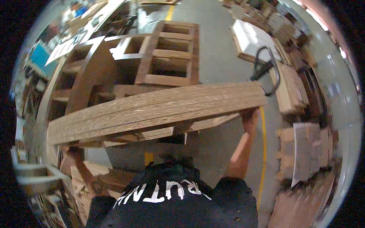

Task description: The person lifts and stacks multiple large wooden frames in a workshop. They repeatedly pick up frames, align them, and place them onto a growing pile, occasionally adjusting the stack's position.

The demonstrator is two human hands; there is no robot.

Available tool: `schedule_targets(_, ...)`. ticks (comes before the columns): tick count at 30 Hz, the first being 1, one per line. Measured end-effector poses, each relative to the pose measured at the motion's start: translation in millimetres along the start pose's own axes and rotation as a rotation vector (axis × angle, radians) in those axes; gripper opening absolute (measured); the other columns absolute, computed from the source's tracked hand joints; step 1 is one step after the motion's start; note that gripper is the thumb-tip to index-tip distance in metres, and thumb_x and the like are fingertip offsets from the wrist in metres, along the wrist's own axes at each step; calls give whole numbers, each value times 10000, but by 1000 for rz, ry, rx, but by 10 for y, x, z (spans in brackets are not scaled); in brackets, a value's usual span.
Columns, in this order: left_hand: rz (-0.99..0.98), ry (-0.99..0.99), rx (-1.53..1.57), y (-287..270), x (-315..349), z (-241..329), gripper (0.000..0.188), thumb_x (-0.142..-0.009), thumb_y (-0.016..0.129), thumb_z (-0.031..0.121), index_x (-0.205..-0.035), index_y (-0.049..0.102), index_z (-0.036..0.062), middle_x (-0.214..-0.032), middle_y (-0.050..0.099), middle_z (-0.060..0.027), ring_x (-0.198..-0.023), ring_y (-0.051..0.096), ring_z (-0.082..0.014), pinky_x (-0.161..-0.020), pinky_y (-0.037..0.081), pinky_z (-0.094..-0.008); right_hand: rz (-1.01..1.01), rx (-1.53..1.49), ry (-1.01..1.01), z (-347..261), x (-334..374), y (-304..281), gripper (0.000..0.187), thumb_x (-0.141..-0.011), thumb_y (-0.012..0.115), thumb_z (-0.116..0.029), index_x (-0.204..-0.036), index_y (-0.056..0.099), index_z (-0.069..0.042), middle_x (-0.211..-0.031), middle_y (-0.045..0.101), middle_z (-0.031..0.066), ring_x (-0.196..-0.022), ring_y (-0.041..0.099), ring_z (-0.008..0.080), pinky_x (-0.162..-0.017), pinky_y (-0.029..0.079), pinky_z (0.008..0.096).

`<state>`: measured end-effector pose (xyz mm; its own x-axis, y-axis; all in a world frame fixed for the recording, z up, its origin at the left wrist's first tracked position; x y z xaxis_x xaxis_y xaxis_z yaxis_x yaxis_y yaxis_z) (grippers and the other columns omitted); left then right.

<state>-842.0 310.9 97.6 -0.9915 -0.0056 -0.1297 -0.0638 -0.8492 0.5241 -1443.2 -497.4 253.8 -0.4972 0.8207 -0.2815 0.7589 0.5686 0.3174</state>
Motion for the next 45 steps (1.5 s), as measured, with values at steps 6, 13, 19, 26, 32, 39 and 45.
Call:
schedule_targets(6,210,-42,-116,1438,308,1138,710,-1035,320,612,-1536,368,111,-1522,441,-138,-1352,463,-303,-1140,341,-470,-89,31,-48,-443,-28,212,714,-983,557,-539,-1489,398,-62,-1412,522,69,-1242,522,233,-1073,386,425)
schedule_targets(13,117,-34,-185,1577,272,1135,613,-1082,278,508,-1585,274,158,-1624,293,-105,-1442,362,-281,-1219,225,-459,-34,32,-21,-457,24,312,699,-987,554,-532,-1459,433,-32,-1424,534,74,-1282,510,227,-1054,395,417)
schedule_targets(19,-17,219,-686,1349,174,1220,612,-1076,333,490,-1593,227,178,-1617,292,-107,-1451,340,-299,-1187,275,-469,64,45,-21,-273,21,96,646,-992,559,-511,-1413,484,-27,-1385,567,72,-1262,526,229,-1053,398,413)
schedule_targets(26,147,140,-253,1491,368,1346,632,-1064,404,493,-1535,324,79,-1542,391,-145,-1392,418,-282,-1167,326,-418,135,85,6,-202,14,151,664,-993,550,-530,-1421,477,-27,-1393,559,78,-1264,527,233,-1063,400,408)
schedule_targets(32,47,163,-331,1215,116,1065,595,-1054,425,477,-1512,381,100,-1478,469,-124,-1312,492,-267,-1094,399,-424,90,63,40,-351,46,224,768,-962,553,-602,-1476,417,-47,-1480,489,66,-1353,458,234,-1106,364,427)
schedule_targets(39,-5,60,-106,872,5,717,551,-1043,452,455,-1477,446,116,-1398,552,-89,-1218,559,-243,-1007,464,-424,213,54,10,-9,-90,-217,598,-1002,534,-532,-1363,533,-56,-1323,590,58,-1183,572,221,-986,453,417)
schedule_targets(45,-126,21,137,770,57,445,541,-1035,468,474,-1422,518,100,-1293,623,-64,-1099,609,-205,-910,513,-396,60,114,-100,-309,-102,-239,688,-1002,485,-572,-1490,436,-88,-1429,530,111,-1261,537,269,-1050,436,450)
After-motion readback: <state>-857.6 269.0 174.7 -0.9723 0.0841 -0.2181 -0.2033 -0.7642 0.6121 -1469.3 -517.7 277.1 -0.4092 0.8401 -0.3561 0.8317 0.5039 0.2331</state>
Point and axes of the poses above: each hand's wrist, its own x-axis away from the middle knuckle, its own y-axis out of the palm, z = x × y, the point moved 6 cm from there along -x, towards the middle knuckle
